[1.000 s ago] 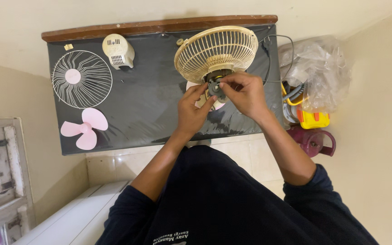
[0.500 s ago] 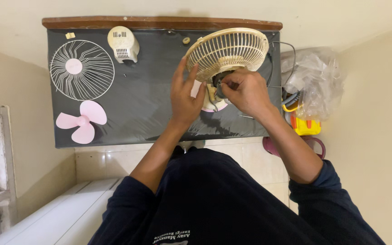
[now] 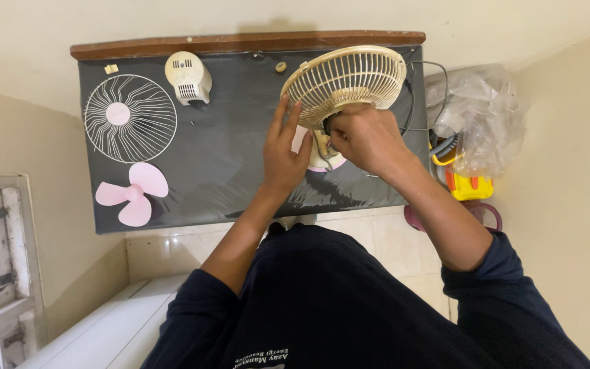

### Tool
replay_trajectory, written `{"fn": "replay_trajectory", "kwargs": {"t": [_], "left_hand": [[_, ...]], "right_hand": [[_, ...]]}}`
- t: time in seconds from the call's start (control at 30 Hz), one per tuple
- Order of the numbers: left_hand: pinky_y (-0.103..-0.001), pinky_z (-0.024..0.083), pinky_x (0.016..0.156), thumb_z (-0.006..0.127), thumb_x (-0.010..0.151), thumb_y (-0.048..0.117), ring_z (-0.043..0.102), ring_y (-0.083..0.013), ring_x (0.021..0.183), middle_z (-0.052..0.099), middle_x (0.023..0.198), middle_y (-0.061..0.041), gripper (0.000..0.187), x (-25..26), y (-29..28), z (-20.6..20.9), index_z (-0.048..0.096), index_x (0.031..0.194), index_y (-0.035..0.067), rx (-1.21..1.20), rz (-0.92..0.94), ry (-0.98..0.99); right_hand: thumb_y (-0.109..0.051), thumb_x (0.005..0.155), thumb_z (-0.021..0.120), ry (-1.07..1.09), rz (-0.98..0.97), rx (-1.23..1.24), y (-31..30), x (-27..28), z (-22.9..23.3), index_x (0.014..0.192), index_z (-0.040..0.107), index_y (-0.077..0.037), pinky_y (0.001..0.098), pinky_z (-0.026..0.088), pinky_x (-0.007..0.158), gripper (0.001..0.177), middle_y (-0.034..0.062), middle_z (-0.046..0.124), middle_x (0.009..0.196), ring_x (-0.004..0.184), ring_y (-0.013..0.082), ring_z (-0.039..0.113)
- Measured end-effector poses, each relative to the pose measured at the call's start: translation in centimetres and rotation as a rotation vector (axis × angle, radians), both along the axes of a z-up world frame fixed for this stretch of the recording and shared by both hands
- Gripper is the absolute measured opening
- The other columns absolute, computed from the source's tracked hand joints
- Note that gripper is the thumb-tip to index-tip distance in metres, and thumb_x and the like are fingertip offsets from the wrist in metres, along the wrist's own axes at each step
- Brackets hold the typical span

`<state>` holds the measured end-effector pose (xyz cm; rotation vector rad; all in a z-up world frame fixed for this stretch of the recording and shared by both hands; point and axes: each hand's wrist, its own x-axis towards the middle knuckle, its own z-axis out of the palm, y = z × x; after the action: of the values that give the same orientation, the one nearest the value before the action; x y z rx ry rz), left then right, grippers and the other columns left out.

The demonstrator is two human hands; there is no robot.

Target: The person assembles a small electric fan on a table. They attach the motor housing to the stand, secure the rear grille, install the fan blades, and fit the front grille, using a screwdriver to tighten screws on the motor and grille.

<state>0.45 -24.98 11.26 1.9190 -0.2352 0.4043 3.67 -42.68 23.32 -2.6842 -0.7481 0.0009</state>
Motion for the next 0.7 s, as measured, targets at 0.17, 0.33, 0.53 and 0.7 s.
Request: {"fn": "replay_trajectory", "kwargs": {"t": [0.17, 0.33, 0.53, 0.7], "left_hand": [[-0.043, 0.042, 0.121, 0.071, 0.098, 0.009, 0.045, -0.0375, 0.151, 0.039, 0.164, -0.021, 0.062, -0.04, -0.25, -0.3, 0.047, 0.155, 0.008, 0.035, 0.014, -0.017], [-0.045, 0.041, 0.122, 0.071, 0.098, 0.009, 0.044, -0.0388, 0.151, 0.037, 0.164, -0.021, 0.063, -0.05, -0.32, -0.4, 0.046, 0.156, 0.007, 0.062, 0.023, -0.024], [-0.044, 0.042, 0.121, 0.071, 0.099, 0.01, 0.044, -0.0393, 0.151, 0.035, 0.166, -0.022, 0.064, -0.11, -0.35, -0.5, 0.044, 0.157, 0.006, 0.073, 0.015, -0.018], [-0.044, 0.042, 0.122, 0.072, 0.098, 0.01, 0.043, -0.0399, 0.152, 0.035, 0.166, -0.022, 0.067, -0.07, -0.51, -0.39, 0.042, 0.158, 0.006, 0.065, 0.01, -0.029]], "right_hand": [[-0.016, 0.083, 0.072, 0.027, -0.055, 0.007, 0.2, 0.03, -0.13, 0.083, 0.078, -0.008, 0.0448, 0.055, 0.065, 0.01, 0.0101, 0.072, 0.083, 0.075, 0.0316, 0.07], [-0.023, 0.084, 0.076, 0.049, -0.123, -0.015, 0.49, 0.01, -0.05, 0.083, 0.08, -0.008, 0.0456, 0.054, 0.063, 0.015, 0.0113, 0.071, 0.079, 0.072, 0.0327, 0.069], [-0.013, 0.084, 0.07, 0.059, -0.076, 0.117, -0.2, 0.08, 0.33, 0.093, 0.081, -0.01, 0.045, 0.055, 0.065, 0.015, 0.0107, 0.073, 0.085, 0.075, 0.0325, 0.07], [-0.013, 0.083, 0.07, 0.078, -0.089, 0.086, 0.17, 0.19, 0.05, 0.089, 0.079, -0.007, 0.0448, 0.054, 0.067, 0.012, 0.0102, 0.073, 0.083, 0.077, 0.0318, 0.07]]}}
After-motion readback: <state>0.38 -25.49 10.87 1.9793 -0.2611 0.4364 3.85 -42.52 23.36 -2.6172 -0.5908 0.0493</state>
